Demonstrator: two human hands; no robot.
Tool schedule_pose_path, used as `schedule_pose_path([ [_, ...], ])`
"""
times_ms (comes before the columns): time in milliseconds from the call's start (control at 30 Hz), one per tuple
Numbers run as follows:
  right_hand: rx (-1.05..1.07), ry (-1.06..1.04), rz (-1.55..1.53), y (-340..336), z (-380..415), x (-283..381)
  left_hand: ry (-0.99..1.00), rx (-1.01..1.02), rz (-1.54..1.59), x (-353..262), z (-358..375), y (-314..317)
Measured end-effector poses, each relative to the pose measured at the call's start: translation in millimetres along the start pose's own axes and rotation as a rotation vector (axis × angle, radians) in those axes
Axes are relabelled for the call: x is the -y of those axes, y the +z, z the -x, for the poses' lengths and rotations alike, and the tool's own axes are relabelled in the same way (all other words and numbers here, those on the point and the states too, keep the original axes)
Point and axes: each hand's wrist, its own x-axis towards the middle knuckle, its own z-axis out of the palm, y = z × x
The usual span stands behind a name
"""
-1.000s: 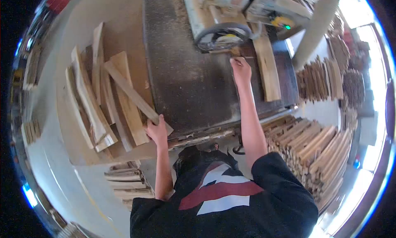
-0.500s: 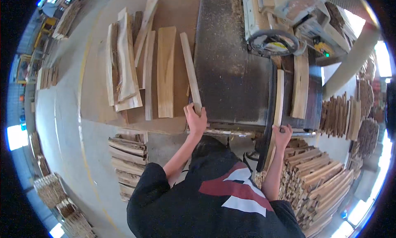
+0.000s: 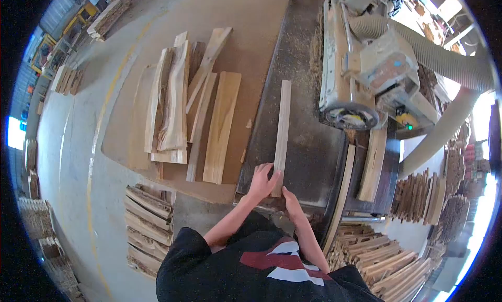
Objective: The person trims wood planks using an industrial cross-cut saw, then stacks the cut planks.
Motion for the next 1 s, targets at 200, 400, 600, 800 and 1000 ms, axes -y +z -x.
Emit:
schedule_pose_path([
  [200,0.157,0.271,0.327,13,-31,39,0.140,-0.413,-0.599,-7,-28,-91],
  [400,0.130,-0.048,0.079,36,-127,96,0.030,-0.510,-0.882,28,-7,-146],
  [600,-0.070,-0.231,-0.679,9,-321,373,-0.004,-0.461,-0.775,44,-13,-150],
  [800,-0.124,-0.435,-0.009,64,-223,289,-0.407,0.025,1.085,-2,8,-155],
  [1000,-0.185,-0.114,0.032,33,-78,65,-0.389,0.139,1.153,-7,20,-131],
])
